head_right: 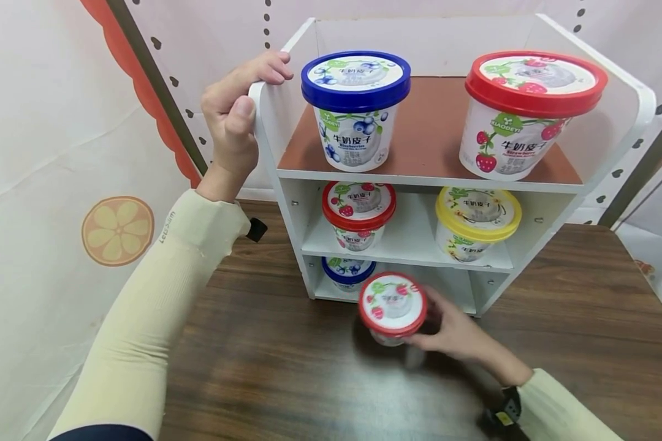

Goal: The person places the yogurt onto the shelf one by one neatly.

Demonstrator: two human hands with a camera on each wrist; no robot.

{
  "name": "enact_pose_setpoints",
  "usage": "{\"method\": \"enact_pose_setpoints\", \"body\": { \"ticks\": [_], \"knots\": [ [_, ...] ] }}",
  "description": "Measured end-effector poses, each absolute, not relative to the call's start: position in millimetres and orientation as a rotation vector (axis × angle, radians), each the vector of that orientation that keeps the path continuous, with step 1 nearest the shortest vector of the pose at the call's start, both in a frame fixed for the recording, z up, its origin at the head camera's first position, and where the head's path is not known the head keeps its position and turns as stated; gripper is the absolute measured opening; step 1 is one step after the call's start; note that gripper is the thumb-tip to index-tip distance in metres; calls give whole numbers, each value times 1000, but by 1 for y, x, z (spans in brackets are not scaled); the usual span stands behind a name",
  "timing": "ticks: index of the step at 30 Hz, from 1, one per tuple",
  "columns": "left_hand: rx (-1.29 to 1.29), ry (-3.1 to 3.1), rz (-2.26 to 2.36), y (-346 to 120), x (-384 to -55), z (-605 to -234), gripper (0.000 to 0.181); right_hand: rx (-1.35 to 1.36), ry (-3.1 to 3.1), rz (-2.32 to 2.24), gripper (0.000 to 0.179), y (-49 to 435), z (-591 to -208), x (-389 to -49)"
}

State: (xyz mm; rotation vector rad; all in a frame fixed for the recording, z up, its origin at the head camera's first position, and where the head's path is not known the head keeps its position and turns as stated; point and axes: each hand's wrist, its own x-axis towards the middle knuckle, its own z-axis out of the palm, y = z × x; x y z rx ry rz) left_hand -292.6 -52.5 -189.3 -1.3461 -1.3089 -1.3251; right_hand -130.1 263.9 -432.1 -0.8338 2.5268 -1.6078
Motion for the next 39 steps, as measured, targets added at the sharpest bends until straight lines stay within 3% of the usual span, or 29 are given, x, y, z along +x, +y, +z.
{"method": "enact_pose_setpoints", "body": {
  "ticks": [6,15,32,39],
  "knots": [
    [-1342,-1315,-1325,-53,-293,-190,51,-770,2582,-1660,73,296,-429,-137],
    [-1356,-1301,-1330,-51,-291,-188,51,-609,2692,-1565,70,305,-438,-138],
    [-1368,-1296,-1363,-46,-295,-191,50,-86,2806,-1516,61,293,-436,-128],
    [-1267,-1516,-1395,-64,-275,-219,66,-29,2836,-1457,62,276,-429,-98]
  ]
}}
